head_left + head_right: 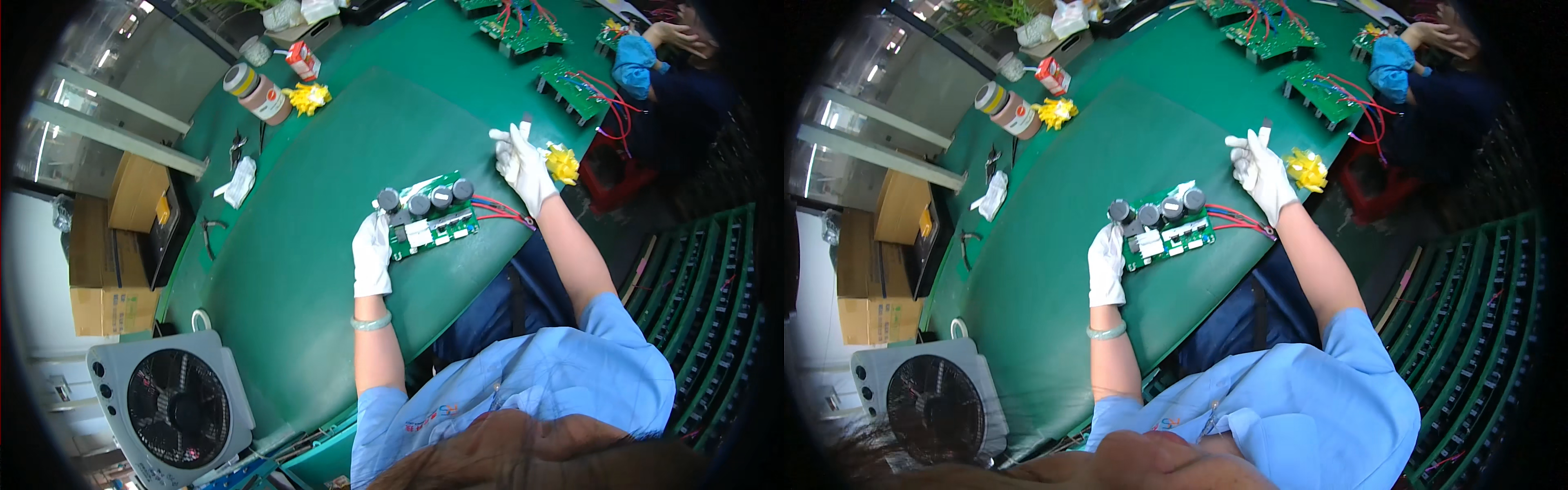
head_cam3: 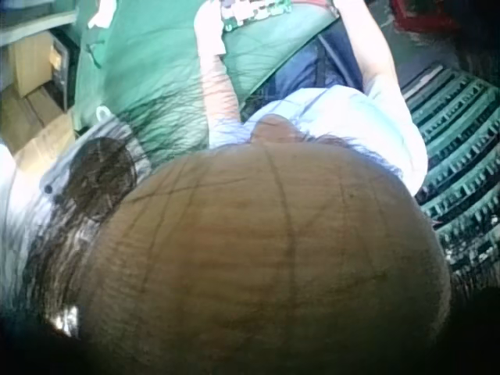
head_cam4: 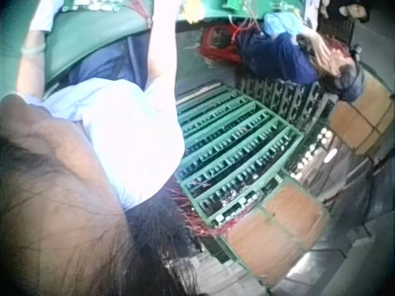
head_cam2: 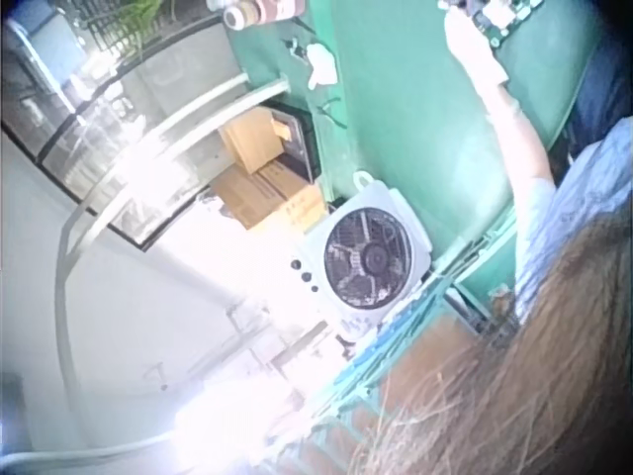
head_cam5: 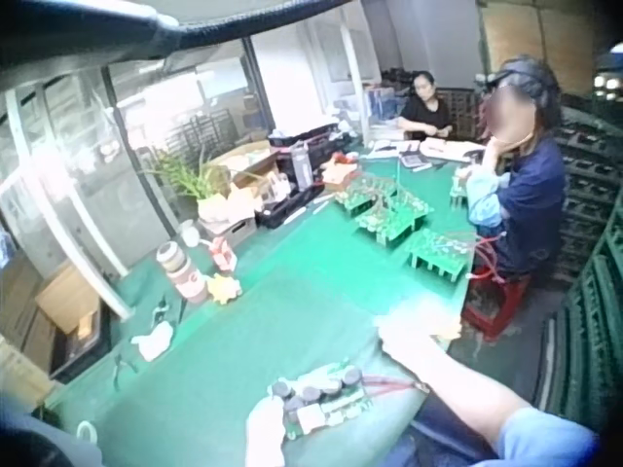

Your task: The person assembles a green circuit board by hand, attaching red and blue wires and securing cylindrical capacitors. The person repeatedly flips the board to inspect both sides and adjust the components.

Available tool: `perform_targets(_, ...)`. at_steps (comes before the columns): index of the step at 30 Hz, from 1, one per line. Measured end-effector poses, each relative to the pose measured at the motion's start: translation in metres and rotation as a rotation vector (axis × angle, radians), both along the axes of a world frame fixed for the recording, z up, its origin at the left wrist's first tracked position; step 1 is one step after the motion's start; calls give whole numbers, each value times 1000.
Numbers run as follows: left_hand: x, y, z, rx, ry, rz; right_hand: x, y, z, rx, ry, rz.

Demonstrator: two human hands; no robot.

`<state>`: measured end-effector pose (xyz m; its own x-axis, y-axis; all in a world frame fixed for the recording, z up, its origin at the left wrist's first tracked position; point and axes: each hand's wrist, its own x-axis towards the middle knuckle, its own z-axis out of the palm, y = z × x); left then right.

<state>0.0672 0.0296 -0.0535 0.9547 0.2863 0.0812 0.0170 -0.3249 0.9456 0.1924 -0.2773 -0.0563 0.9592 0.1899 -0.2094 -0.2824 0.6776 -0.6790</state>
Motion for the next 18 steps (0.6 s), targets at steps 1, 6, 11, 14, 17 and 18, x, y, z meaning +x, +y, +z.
perform_targets(1,0,-1,1,25,-25,-9,18,-10,-5,245,84,45)
perform_targets(6,5,7,-2,153,-7,-51,87,-15,-11,421,17,-9)
perform_targets(11,3,4,5,88,6,-52,111,17,11,496,1,-154)
perform_targets(14,2,3,4,75,55,-29,124,23,9,562,-12,-223)
perform_targets(17,0,0,9,-53,88,-32,133,18,-2,644,-73,-261)
perform_targets(18,-2,5,4,-13,133,-7,131,22,2,675,-61,-283)
